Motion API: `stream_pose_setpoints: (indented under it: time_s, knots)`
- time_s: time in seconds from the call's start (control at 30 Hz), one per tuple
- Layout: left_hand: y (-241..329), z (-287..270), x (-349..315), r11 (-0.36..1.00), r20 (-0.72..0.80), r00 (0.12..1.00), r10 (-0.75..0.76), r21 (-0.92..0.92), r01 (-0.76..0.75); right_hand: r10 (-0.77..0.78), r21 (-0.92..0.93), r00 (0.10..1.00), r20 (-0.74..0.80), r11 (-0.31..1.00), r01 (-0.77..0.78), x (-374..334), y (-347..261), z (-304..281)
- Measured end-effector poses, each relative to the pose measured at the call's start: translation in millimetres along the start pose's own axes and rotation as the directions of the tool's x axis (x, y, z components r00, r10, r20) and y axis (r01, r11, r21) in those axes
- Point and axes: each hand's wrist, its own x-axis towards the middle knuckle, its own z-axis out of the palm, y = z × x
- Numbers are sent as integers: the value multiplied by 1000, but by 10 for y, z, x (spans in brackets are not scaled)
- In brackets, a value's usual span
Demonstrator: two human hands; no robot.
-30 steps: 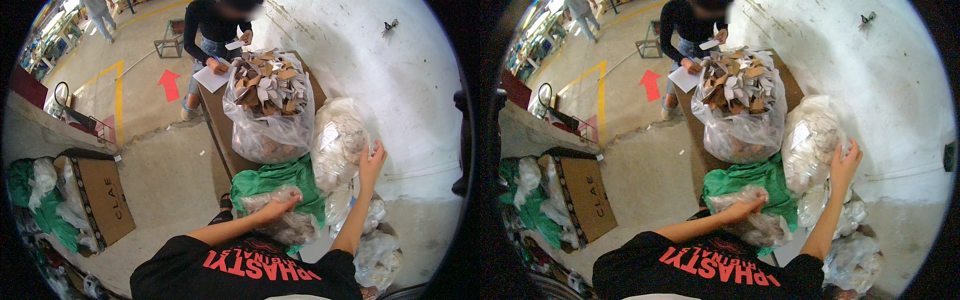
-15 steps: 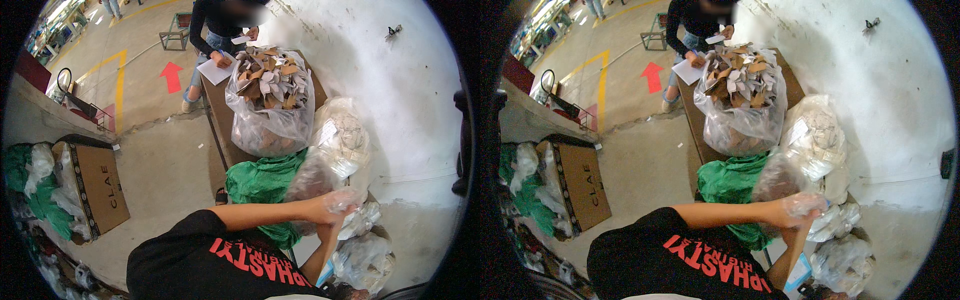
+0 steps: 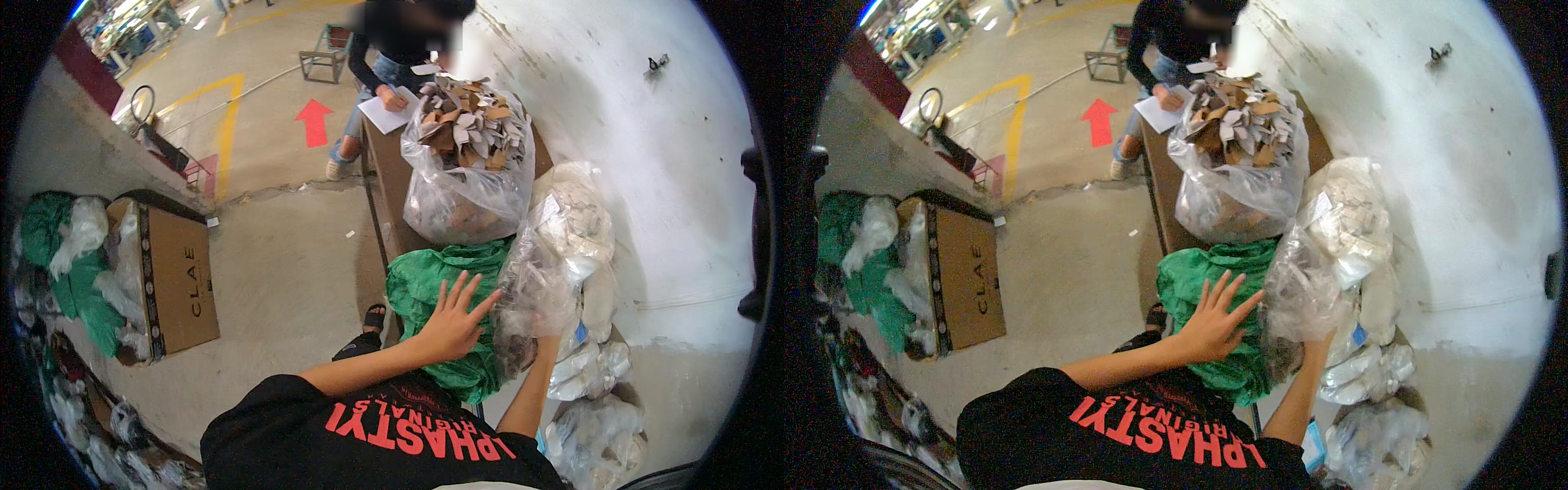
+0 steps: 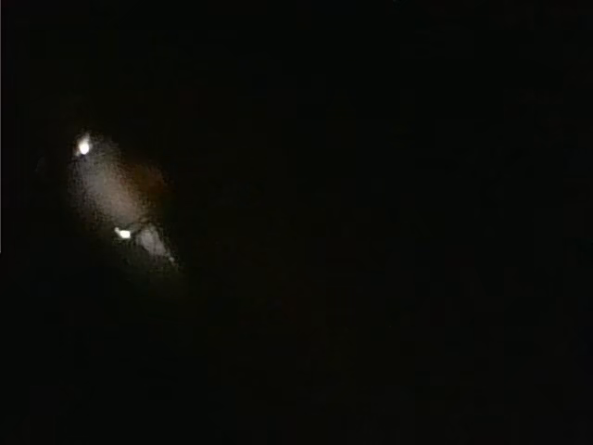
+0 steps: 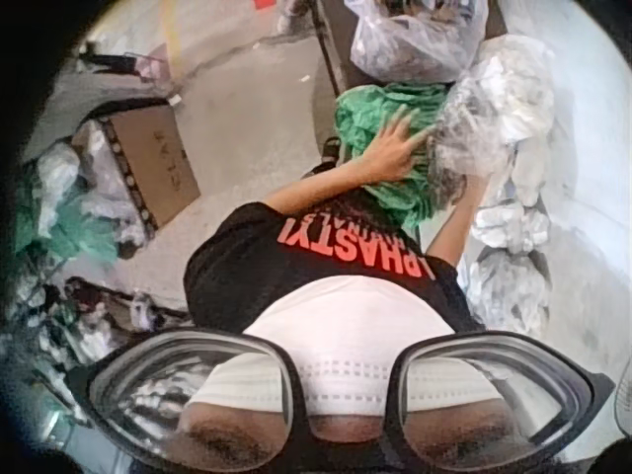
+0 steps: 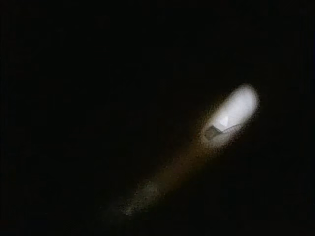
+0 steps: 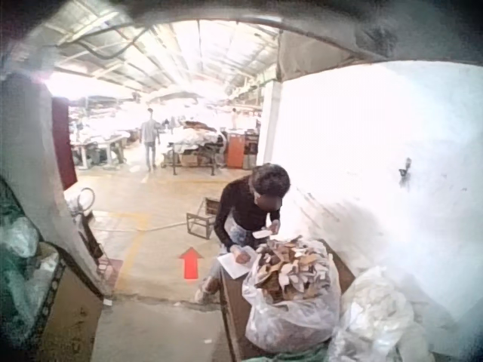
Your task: The person moves through a cluttered storage area, picking up and inspecting various plastic bags containing materials. They open some bags to check contents and place items on a table or back onto shelves.
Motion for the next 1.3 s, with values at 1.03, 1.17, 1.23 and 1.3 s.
stream_pose_setpoints:
  time_s: [1.03, 1.17, 1.23, 1.3]
  knots:
    - [-849, -1015, -4107, 776, -505, 631, -589, -137, 615, -340, -41, 847, -410, 934, 355, -186, -1844, -1238]
    - [-996, -1398, -5038, 648, -469, 526, -709, -143, 748, -569, 248, 659, -492, 635, 732, -335, -3860, -922]
    - [-1066, -1442, -5600, 531, -404, 434, -805, -165, 831, -751, 523, 647, -132, 501, 689, -845, -5178, -666]
    - [-1044, -1424, -6248, 379, -318, 303, -898, -211, 901, -910, 552, 394, 134, 398, 733, -1480, -6288, -394]
